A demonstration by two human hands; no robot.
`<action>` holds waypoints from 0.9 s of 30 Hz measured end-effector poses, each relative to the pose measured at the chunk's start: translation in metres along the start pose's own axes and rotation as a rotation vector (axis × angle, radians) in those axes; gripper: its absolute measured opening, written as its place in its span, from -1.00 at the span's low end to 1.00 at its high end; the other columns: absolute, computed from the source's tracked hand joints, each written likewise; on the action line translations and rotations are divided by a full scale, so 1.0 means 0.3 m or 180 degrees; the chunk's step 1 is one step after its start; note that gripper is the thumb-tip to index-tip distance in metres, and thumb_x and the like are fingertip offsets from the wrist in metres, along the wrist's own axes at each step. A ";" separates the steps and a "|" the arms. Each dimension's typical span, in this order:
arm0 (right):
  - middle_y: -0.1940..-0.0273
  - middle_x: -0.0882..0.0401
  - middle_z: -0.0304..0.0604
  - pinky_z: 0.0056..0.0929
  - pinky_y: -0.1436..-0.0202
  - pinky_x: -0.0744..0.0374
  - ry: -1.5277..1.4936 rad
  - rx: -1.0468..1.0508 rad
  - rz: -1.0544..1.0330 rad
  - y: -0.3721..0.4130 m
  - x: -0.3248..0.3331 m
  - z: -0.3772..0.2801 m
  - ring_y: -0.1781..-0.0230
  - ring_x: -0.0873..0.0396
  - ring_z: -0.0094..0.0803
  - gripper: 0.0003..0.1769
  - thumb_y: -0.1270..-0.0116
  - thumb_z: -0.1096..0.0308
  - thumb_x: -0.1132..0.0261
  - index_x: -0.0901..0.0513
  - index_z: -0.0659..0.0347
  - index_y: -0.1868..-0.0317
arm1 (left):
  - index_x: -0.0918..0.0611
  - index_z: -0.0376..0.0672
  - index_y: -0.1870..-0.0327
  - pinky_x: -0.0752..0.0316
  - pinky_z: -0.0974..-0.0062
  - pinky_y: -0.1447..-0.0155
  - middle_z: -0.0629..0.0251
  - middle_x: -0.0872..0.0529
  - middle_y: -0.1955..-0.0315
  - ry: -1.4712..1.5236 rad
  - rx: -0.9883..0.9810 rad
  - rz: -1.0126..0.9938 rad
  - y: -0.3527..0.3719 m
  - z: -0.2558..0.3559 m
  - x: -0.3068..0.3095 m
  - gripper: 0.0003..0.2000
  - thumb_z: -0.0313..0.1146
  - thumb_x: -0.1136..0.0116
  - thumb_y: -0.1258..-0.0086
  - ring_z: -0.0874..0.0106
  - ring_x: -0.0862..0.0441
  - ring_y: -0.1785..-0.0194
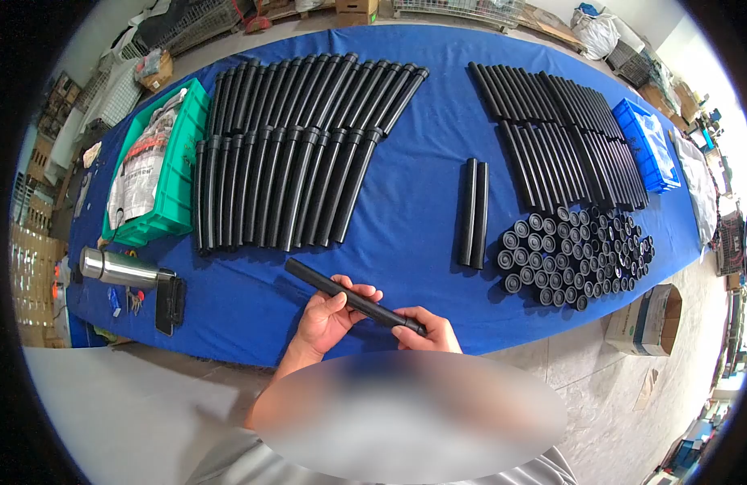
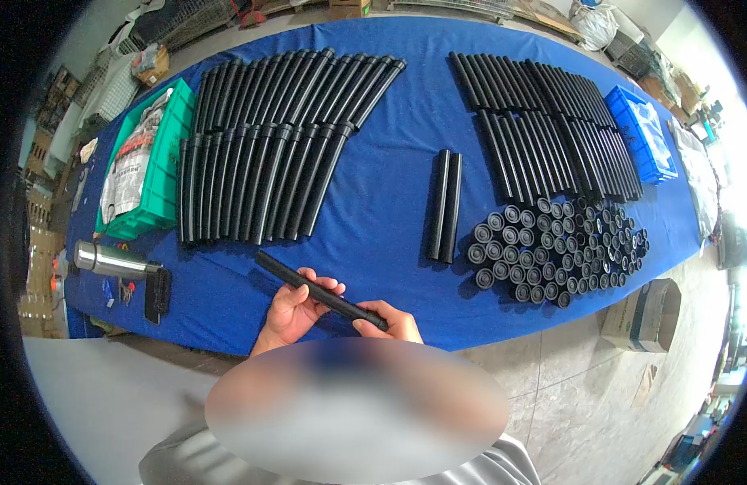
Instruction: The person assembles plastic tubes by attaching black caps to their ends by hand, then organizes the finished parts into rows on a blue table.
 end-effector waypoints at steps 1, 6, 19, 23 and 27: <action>0.06 -0.71 0.08 -0.26 0.25 -0.70 0.0693 0.0737 0.0200 0.003 -0.004 -0.009 0.27 -0.75 -0.05 -0.55 -0.35 0.40 -0.53 -0.66 0.33 -0.20 | -0.63 -0.09 -0.17 -0.62 0.03 -0.46 -0.15 -0.71 -0.23 -0.0024 -0.0022 0.0017 0.001 -0.002 0.002 -0.79 -0.42 -0.25 -0.59 -0.06 -0.61 -0.42; 0.07 -0.71 0.08 -0.21 0.21 -0.70 0.1900 0.2127 0.0573 0.026 -0.020 -0.045 0.25 -0.74 -0.03 -0.58 -0.38 0.43 -0.50 -0.65 0.35 -0.19 | -0.63 -0.07 -0.15 -0.65 0.05 -0.44 -0.14 -0.72 -0.22 -0.0057 -0.0047 0.0100 0.000 -0.004 -0.008 -0.78 -0.45 -0.29 -0.56 -0.04 -0.62 -0.41; 0.10 -0.70 0.10 -0.19 0.21 -0.67 0.1747 0.2100 0.0517 0.013 -0.023 -0.044 0.24 -0.74 -0.02 -0.60 -0.40 0.44 -0.49 -0.65 0.41 -0.17 | -0.64 -0.07 -0.12 -0.68 0.06 -0.41 -0.10 -0.74 -0.17 0.0003 -0.0121 0.0057 -0.001 -0.005 0.003 -0.81 -0.47 -0.28 -0.57 -0.03 -0.63 -0.40; 0.10 -0.70 0.11 -0.19 0.18 -0.69 0.1705 0.1977 0.0509 0.012 -0.026 -0.045 0.22 -0.75 0.01 -0.60 -0.39 0.44 -0.49 -0.65 0.39 -0.17 | -0.64 -0.05 -0.14 -0.65 0.04 -0.44 -0.08 -0.74 -0.20 -0.0089 -0.0126 0.0048 0.003 -0.003 0.005 -0.80 -0.45 -0.28 -0.57 -0.02 -0.61 -0.43; 0.08 -0.71 0.11 -0.21 0.15 -0.71 0.2208 0.2340 0.0740 0.018 -0.028 -0.049 0.17 -0.76 0.01 -0.59 -0.35 0.44 -0.51 -0.66 0.36 -0.16 | -0.61 -0.03 -0.17 -0.59 0.00 -0.48 -0.05 -0.72 -0.22 -0.0113 0.0005 0.0058 0.005 -0.001 -0.018 -0.78 -0.45 -0.26 -0.58 -0.02 -0.58 -0.45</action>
Point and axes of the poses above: each hand's wrist, its own y-axis away from the middle knuckle, its own x-axis out of the back of the hand, z = x × y, the point moved 2 cm from there along -y, towards the middle knuckle
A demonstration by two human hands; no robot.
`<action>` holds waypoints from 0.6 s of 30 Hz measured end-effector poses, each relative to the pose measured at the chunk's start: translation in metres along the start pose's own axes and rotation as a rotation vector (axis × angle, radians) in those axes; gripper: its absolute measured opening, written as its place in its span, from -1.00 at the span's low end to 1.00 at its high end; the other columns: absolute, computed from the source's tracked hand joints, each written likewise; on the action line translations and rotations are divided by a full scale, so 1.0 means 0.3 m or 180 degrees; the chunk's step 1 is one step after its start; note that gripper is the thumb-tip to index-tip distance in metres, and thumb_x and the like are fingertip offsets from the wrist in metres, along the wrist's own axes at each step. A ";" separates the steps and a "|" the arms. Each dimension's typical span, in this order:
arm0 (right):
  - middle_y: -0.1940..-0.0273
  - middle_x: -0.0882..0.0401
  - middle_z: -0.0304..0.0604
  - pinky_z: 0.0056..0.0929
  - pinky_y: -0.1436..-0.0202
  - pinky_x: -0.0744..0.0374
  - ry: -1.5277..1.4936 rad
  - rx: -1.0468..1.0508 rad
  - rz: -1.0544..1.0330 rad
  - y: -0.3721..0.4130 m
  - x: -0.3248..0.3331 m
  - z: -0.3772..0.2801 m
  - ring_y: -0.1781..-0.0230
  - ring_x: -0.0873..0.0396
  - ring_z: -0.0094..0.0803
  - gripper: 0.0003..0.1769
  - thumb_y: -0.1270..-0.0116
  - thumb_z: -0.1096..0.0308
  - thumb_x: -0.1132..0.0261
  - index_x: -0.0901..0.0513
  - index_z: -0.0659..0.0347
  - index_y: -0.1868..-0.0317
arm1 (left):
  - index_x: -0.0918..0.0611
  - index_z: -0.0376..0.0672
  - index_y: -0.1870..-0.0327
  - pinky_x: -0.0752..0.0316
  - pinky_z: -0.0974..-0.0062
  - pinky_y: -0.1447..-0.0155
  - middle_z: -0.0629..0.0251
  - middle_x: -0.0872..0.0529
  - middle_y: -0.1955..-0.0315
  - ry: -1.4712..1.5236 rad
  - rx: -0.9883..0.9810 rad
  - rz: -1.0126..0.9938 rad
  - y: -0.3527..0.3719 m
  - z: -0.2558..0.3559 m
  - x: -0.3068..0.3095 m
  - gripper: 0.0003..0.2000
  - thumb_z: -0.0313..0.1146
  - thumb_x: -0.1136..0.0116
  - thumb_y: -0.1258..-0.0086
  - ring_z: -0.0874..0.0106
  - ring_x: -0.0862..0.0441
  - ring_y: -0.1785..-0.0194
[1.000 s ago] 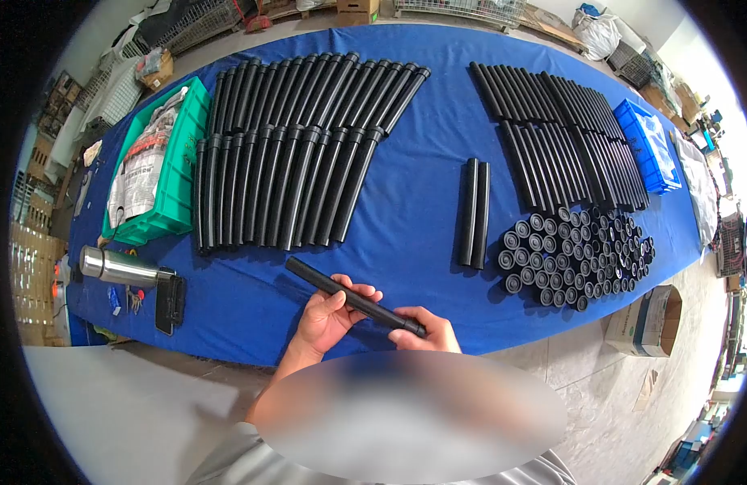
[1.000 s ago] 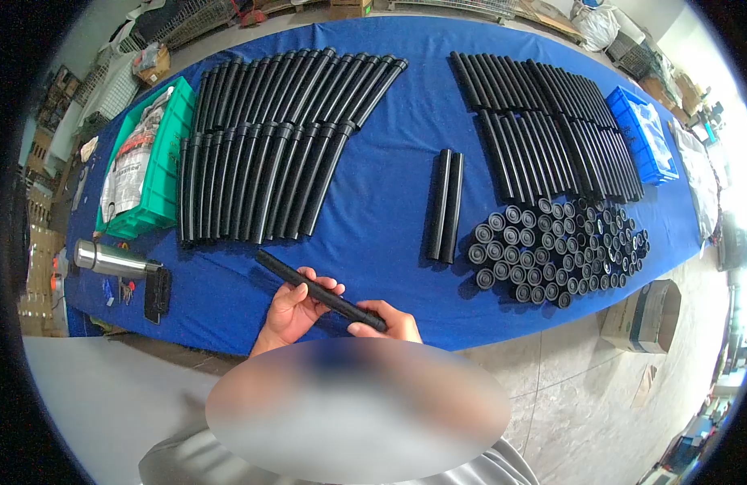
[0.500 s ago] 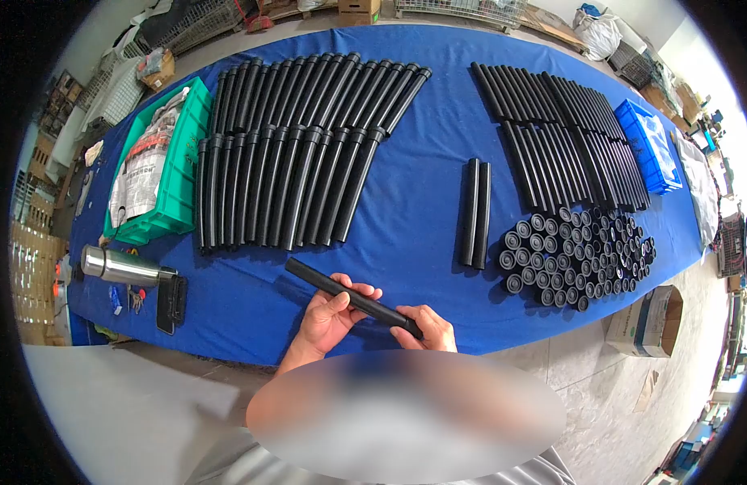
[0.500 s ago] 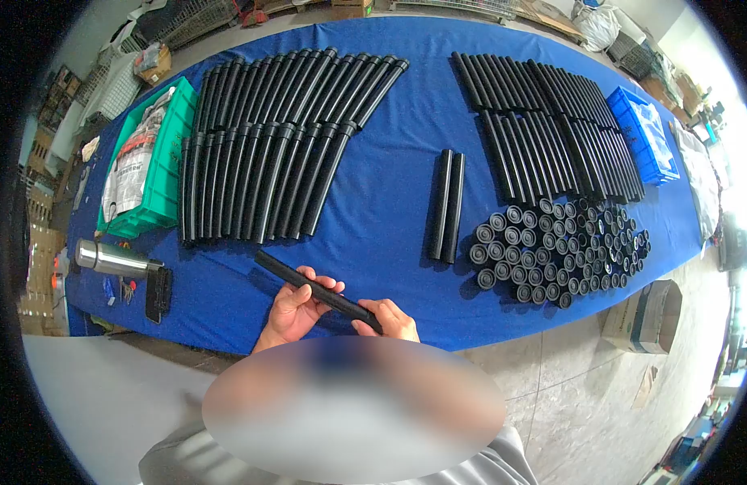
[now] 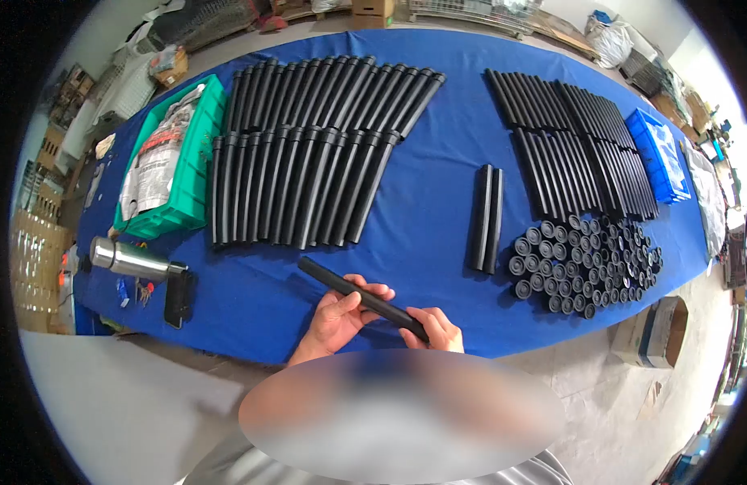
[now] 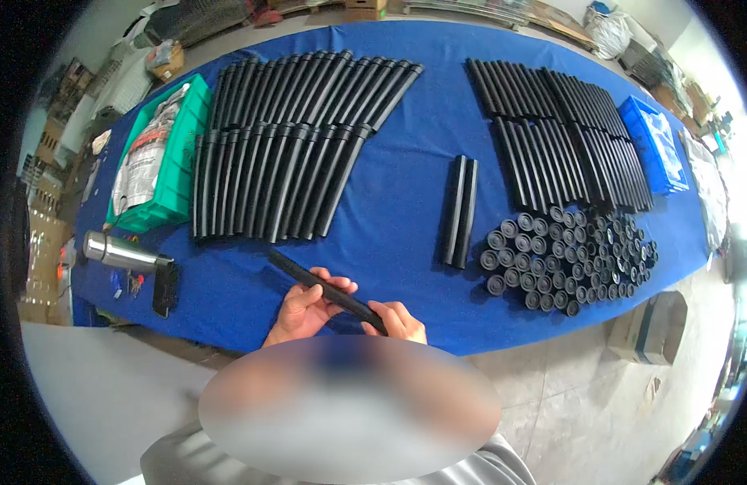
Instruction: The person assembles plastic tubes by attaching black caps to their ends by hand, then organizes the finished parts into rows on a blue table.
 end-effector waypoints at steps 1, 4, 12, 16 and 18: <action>0.07 -0.71 0.11 -0.22 0.14 -0.71 0.0153 0.0173 0.0083 0.003 -0.010 0.001 0.16 -0.76 0.01 -0.59 -0.34 0.43 -0.52 -0.66 0.35 -0.15 | -0.60 -0.03 -0.18 -0.57 -0.01 -0.50 -0.04 -0.72 -0.23 -0.0016 0.0025 0.0010 0.003 0.004 -0.007 -0.77 -0.45 -0.25 -0.59 -0.02 -0.58 -0.46; 0.07 -0.71 0.13 -0.25 0.15 -0.72 0.0014 0.0085 0.0104 -0.006 -0.011 -0.014 0.12 -0.76 0.02 -0.59 -0.30 0.45 -0.54 -0.67 0.33 -0.12 | -0.58 -0.02 -0.19 -0.53 -0.04 -0.53 -0.01 -0.72 -0.23 0.0032 -0.0017 -0.0120 0.005 -0.002 0.011 -0.77 -0.46 -0.23 -0.60 -0.02 -0.58 -0.46; 0.09 -0.73 0.06 -0.27 0.11 -0.72 0.0341 0.0354 0.0105 -0.001 -0.006 0.013 0.17 -0.77 -0.17 -0.56 -0.29 0.56 -0.51 -0.66 0.35 -0.18 | -0.57 -0.05 -0.21 -0.49 -0.03 -0.56 0.01 -0.71 -0.26 0.0141 0.0012 -0.0125 -0.002 -0.008 0.017 -0.73 -0.44 -0.28 -0.57 -0.01 -0.55 -0.48; 0.13 -0.72 -0.05 -0.41 0.25 -0.73 -0.2326 -0.2085 -0.0352 0.010 -0.011 0.054 0.30 -0.72 -0.40 -0.55 -0.31 0.52 -0.53 -0.62 0.40 -0.17 | -0.59 -0.05 -0.20 -0.49 -0.03 -0.56 0.00 -0.71 -0.25 0.0192 -0.0069 -0.0178 -0.001 -0.008 0.032 -0.74 -0.43 -0.29 -0.56 -0.01 -0.55 -0.49; 0.27 -0.71 -0.17 -0.52 0.31 -0.69 -0.2088 -0.1760 -0.0233 0.009 -0.025 0.079 0.37 -0.68 -0.55 -0.62 -0.37 0.49 -0.51 -0.65 0.40 -0.13 | -0.60 -0.07 -0.19 -0.47 -0.03 -0.57 0.00 -0.71 -0.26 0.0168 -0.0067 -0.0112 -0.006 -0.006 0.028 -0.75 -0.41 -0.29 -0.57 -0.01 -0.53 -0.50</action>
Point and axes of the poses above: each hand's wrist, its own y-axis away from the middle knuckle, its own x-axis out of the back of the hand, z = x × y, the point moved 2 cm from there along -y, towards the middle knuckle
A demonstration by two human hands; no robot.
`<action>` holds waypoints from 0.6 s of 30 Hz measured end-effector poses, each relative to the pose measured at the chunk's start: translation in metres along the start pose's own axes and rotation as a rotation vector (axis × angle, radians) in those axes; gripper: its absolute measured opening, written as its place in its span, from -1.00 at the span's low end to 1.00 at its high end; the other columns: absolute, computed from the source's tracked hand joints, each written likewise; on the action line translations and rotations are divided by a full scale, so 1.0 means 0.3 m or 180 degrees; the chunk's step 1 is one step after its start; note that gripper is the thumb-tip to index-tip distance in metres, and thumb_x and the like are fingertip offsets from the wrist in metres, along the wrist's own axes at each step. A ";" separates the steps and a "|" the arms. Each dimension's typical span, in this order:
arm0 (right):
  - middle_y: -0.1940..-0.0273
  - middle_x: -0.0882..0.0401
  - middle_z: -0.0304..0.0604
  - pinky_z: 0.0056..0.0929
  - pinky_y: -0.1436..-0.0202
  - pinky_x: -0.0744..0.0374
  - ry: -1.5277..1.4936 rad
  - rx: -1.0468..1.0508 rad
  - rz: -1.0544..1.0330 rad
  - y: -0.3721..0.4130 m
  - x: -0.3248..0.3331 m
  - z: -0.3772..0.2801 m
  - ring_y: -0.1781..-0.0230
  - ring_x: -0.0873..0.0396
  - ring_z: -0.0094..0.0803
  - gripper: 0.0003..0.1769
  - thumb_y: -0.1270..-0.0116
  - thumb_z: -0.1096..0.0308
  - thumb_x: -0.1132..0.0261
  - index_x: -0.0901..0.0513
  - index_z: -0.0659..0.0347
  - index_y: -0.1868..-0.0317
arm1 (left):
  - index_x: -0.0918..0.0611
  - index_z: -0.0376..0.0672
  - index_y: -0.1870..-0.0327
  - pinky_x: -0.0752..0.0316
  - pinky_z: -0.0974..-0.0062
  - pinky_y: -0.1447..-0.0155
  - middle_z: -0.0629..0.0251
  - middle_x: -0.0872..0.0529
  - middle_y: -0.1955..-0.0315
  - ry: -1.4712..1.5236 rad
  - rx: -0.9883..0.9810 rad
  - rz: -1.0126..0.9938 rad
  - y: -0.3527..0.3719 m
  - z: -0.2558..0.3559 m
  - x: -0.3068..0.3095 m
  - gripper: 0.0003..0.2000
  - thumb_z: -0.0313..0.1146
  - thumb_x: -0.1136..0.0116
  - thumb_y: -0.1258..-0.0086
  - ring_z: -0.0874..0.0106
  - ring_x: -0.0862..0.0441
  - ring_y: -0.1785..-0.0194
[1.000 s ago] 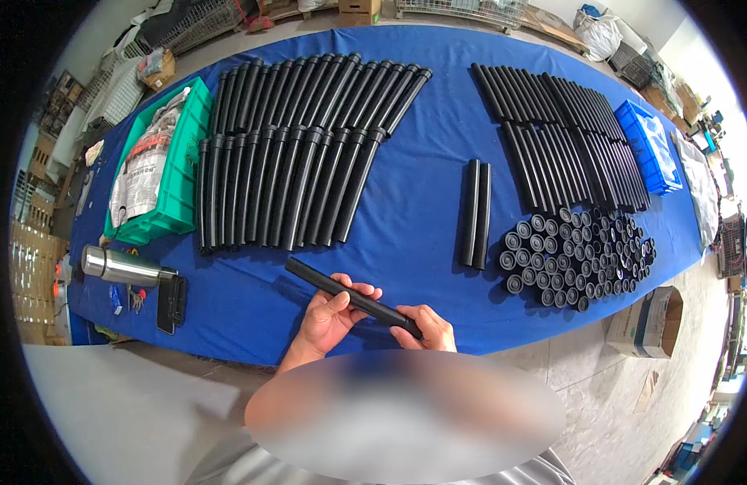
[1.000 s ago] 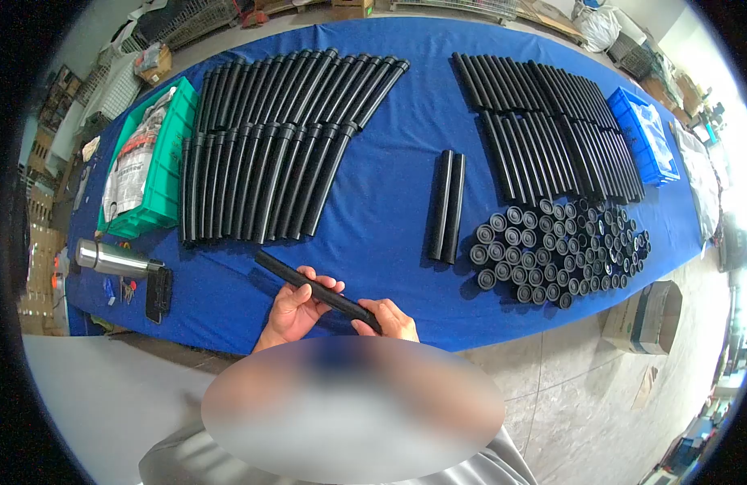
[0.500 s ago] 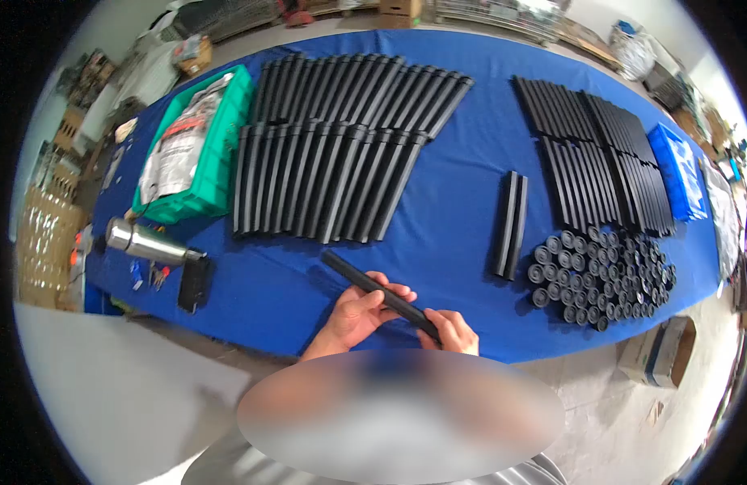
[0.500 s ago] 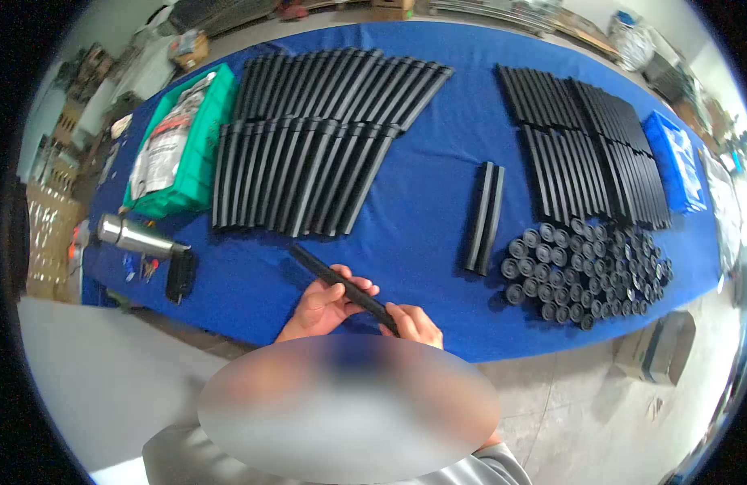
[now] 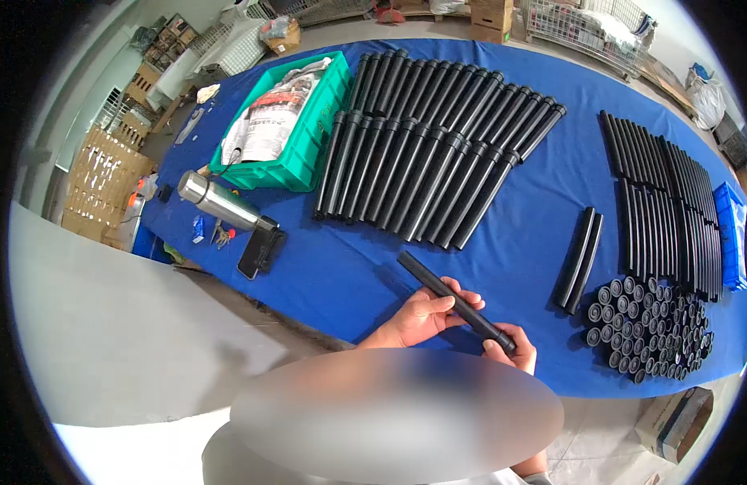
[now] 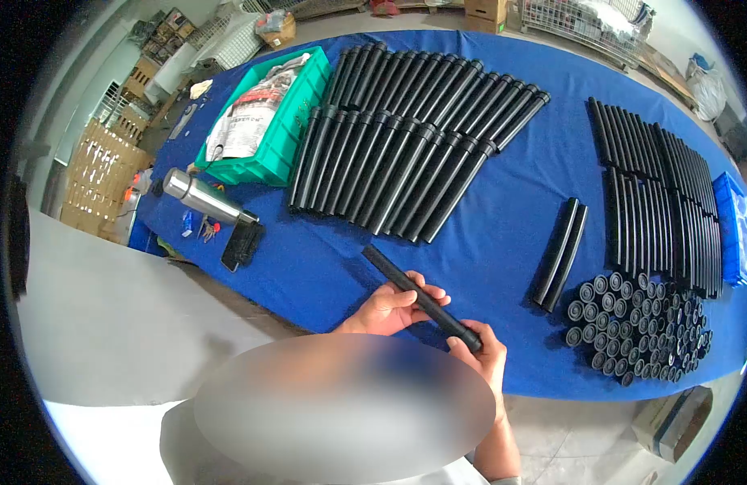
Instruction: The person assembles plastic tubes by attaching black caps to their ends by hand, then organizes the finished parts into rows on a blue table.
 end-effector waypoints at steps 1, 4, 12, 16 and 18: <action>0.26 -0.71 -0.16 -0.52 0.31 -0.68 0.0225 0.0268 0.0092 -0.005 0.001 0.018 0.37 -0.68 -0.55 -0.62 -0.37 0.50 -0.51 -0.65 0.39 -0.14 | -0.60 -0.07 -0.19 -0.47 -0.03 -0.58 0.00 -0.71 -0.26 0.0007 0.0017 0.0057 -0.001 -0.002 -0.005 -0.75 -0.40 -0.29 -0.57 -0.01 -0.53 -0.50; 0.23 -0.71 -0.17 -0.54 0.33 -0.66 0.1471 0.1664 0.0145 -0.023 0.014 -0.007 0.39 -0.65 -0.58 -0.61 -0.34 0.56 -0.49 -0.64 0.39 -0.15 | -0.60 -0.07 -0.20 -0.44 -0.03 -0.60 0.00 -0.70 -0.27 0.0058 0.0000 0.0052 0.001 -0.012 0.006 -0.75 -0.39 -0.29 -0.58 0.00 -0.50 -0.52; 0.24 -0.73 -0.14 -0.51 0.30 -0.71 0.0985 0.1041 0.0100 -0.006 0.013 0.001 0.40 -0.67 -0.55 -0.61 -0.35 0.54 -0.50 -0.64 0.42 -0.15 | -0.60 -0.05 -0.20 -0.44 0.01 -0.60 -0.01 -0.69 -0.30 0.0032 0.0029 -0.0040 -0.001 -0.012 0.008 -0.76 -0.44 -0.26 -0.59 0.00 -0.50 -0.53; 0.27 -0.73 -0.16 -0.49 0.27 -0.74 0.0539 0.1008 0.0302 0.000 0.000 -0.042 0.34 -0.69 -0.53 -0.61 -0.37 0.50 -0.51 -0.65 0.42 -0.15 | -0.60 -0.05 -0.20 -0.48 0.03 -0.58 0.00 -0.69 -0.29 0.0069 0.0000 -0.0065 -0.001 -0.011 0.010 -0.76 -0.45 -0.26 -0.59 0.00 -0.50 -0.52; 0.26 -0.72 -0.16 -0.48 0.26 -0.74 -0.0230 0.0204 0.0163 0.004 0.000 -0.022 0.30 -0.69 -0.53 -0.60 -0.37 0.50 -0.52 -0.64 0.42 -0.16 | -0.60 -0.05 -0.21 -0.50 0.05 -0.57 0.00 -0.69 -0.28 0.0103 -0.0030 -0.0168 -0.002 -0.006 0.016 -0.76 -0.46 -0.24 -0.60 0.00 -0.50 -0.53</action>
Point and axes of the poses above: each hand's wrist, its own y-axis away from the middle knuckle, its own x-axis out of the back of the hand, z = x × y, the point moved 2 cm from there along -y, towards the middle knuckle
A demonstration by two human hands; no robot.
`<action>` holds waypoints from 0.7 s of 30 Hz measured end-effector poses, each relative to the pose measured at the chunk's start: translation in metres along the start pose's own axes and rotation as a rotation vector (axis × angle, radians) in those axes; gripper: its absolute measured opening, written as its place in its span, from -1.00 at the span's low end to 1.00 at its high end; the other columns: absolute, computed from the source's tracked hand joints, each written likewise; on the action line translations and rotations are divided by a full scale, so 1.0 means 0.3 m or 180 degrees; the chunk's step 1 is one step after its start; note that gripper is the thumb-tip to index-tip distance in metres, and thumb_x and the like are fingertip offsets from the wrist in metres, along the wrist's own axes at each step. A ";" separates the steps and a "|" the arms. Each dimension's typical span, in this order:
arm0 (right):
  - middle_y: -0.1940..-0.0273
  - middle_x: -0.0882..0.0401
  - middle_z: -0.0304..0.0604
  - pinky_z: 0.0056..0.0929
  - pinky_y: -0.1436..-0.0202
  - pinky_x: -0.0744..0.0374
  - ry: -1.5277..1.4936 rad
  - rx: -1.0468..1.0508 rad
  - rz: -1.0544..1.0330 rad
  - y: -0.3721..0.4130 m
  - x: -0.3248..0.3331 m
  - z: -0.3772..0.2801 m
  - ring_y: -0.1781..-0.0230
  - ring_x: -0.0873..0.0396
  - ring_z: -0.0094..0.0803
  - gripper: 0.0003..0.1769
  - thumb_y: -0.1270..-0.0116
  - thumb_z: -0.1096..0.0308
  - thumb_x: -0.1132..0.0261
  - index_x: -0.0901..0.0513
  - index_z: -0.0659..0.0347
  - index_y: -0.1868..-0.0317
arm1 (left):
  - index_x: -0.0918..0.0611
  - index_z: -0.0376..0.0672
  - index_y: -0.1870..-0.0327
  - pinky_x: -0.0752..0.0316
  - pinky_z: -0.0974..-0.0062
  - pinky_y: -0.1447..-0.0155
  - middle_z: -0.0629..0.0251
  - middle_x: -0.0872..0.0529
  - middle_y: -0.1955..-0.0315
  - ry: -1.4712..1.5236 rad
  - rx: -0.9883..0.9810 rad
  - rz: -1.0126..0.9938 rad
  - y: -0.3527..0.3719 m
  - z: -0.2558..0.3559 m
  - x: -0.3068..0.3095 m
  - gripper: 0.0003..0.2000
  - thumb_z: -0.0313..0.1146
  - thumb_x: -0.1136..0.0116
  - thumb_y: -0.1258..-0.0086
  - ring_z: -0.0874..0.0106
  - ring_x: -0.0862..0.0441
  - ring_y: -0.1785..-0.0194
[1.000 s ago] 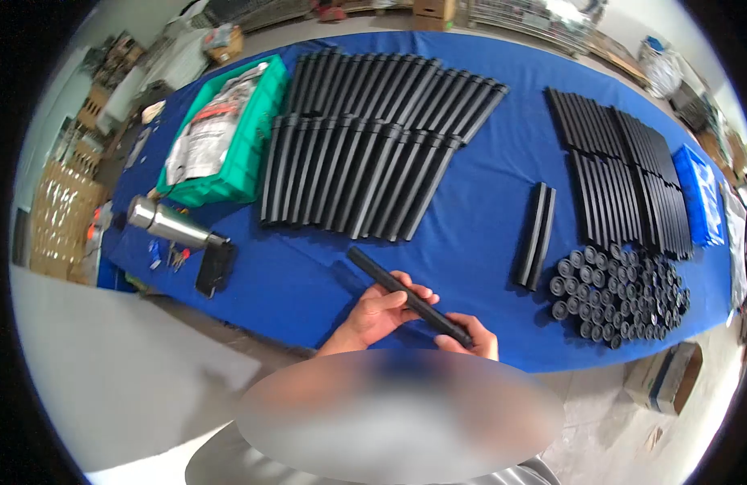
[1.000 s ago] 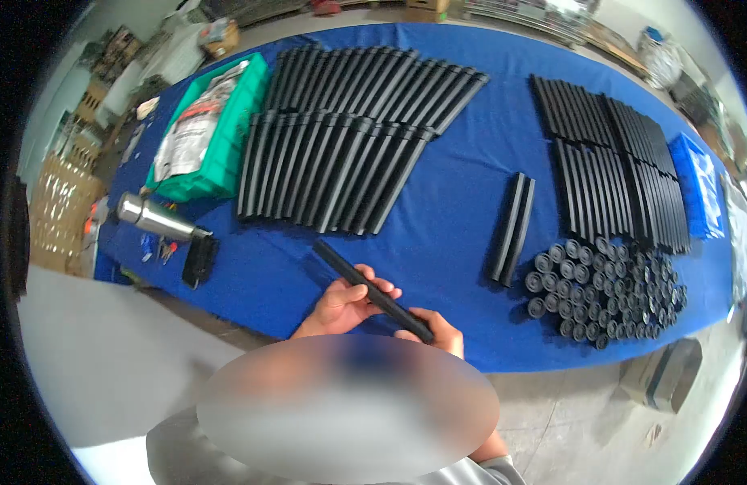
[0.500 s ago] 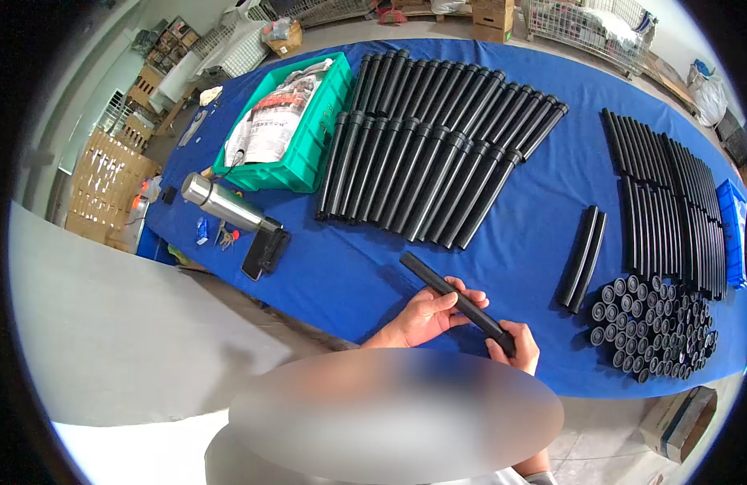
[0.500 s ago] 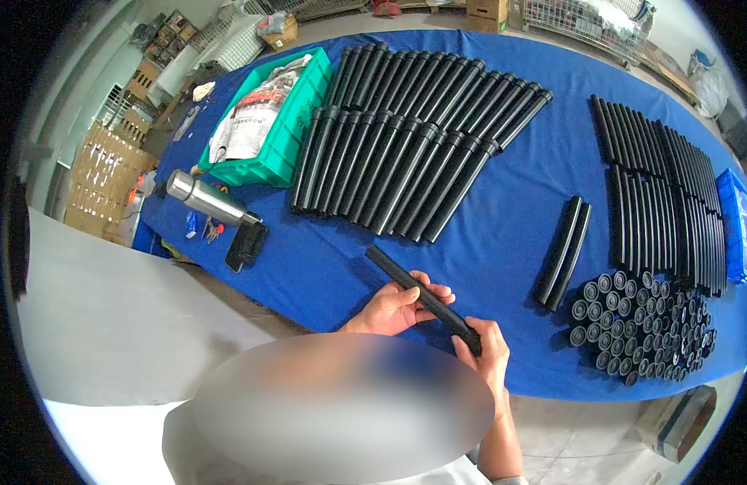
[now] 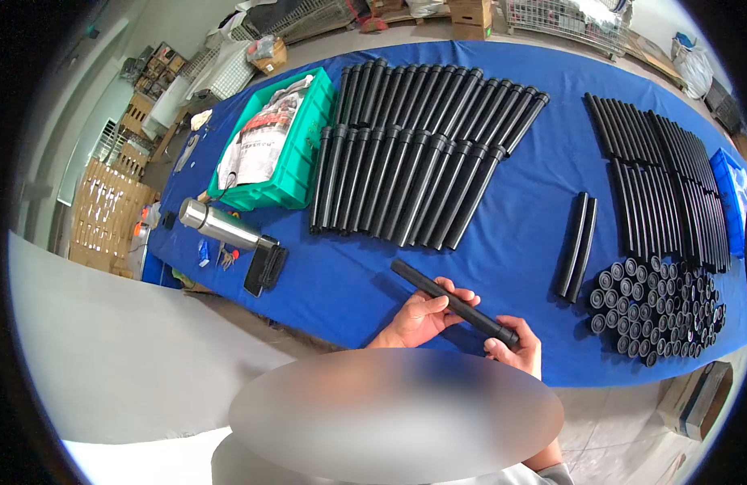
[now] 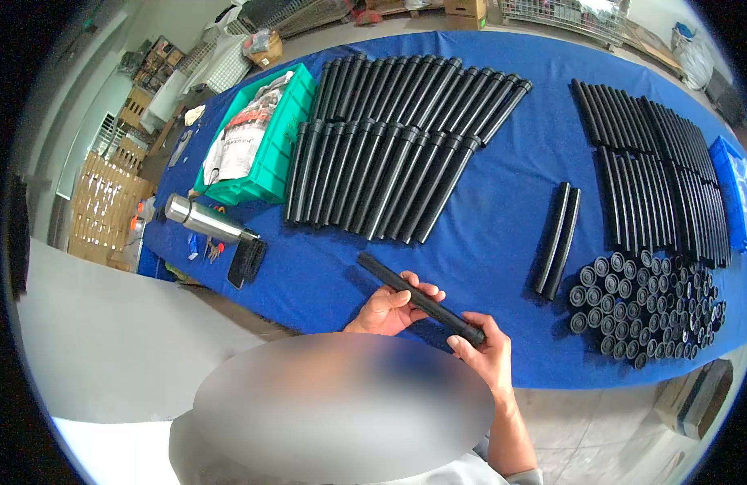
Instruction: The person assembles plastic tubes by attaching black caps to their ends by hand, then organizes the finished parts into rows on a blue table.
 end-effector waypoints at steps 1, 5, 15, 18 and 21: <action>0.24 -0.72 -0.16 -0.48 0.26 -0.75 0.0002 -0.0133 -0.0116 -0.009 0.012 0.017 0.28 -0.69 -0.53 -0.60 -0.37 0.51 -0.52 -0.64 0.41 -0.16 | -0.61 -0.05 -0.20 -0.49 0.02 -0.57 0.00 -0.69 -0.28 -0.0063 -0.0008 0.0042 0.000 0.000 0.003 -0.76 -0.44 -0.25 -0.59 -0.01 -0.49 -0.53; 0.21 -0.72 -0.18 -0.51 0.18 -0.73 -0.0325 -0.0209 -0.0142 -0.020 0.029 0.002 0.27 -0.69 -0.54 -0.65 -0.37 0.58 -0.47 -0.65 0.38 -0.13 | -0.66 -0.03 -0.16 -0.47 -0.05 -0.58 0.01 -0.69 -0.29 -0.0071 -0.0062 0.0080 0.021 0.024 -0.010 -0.77 -0.38 -0.31 -0.56 -0.01 -0.49 -0.53; -0.02 -0.66 -0.32 -0.50 -0.16 -0.54 -0.0317 -0.0041 -0.0813 -0.024 0.095 0.029 -0.03 -0.56 -0.55 -0.61 -0.15 0.69 -0.49 -0.69 0.24 0.01 | -0.68 -0.46 -0.24 -0.73 0.23 -0.26 -0.15 -0.78 -0.13 -0.2939 0.1634 0.0470 0.179 0.332 -0.078 -0.38 -0.17 -0.59 -0.29 0.18 -0.79 -0.17; 0.01 -0.66 -0.29 -0.54 -0.11 -0.54 -0.0427 -0.0014 -0.0807 -0.031 0.100 0.007 0.00 -0.57 -0.56 -0.62 -0.15 0.68 -0.50 -0.68 0.25 0.01 | -0.68 -0.25 -0.34 -0.70 0.46 0.01 0.20 -0.84 0.14 -0.4956 0.2119 -0.0341 0.089 0.250 -0.239 -0.41 -0.26 -0.60 -0.31 0.48 -0.76 0.16; -0.06 -0.62 -0.21 -0.53 -0.05 -0.60 -0.0410 -0.0314 -0.1093 -0.041 0.121 0.024 0.00 -0.59 -0.53 -0.45 -0.18 0.69 -0.49 -0.63 0.23 -0.20 | -0.72 -0.18 -0.15 -0.57 0.31 0.30 0.14 -0.75 0.49 -0.5978 0.1711 -0.0941 0.019 0.135 -0.321 -0.57 -0.17 -0.52 -0.36 0.36 -0.72 0.44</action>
Point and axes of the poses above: each hand's wrist, its own y-axis away from the middle knuckle, its own x-axis out of the back of the hand, z = x × y, the point moved 2 cm from there along -y, towards the middle knuckle
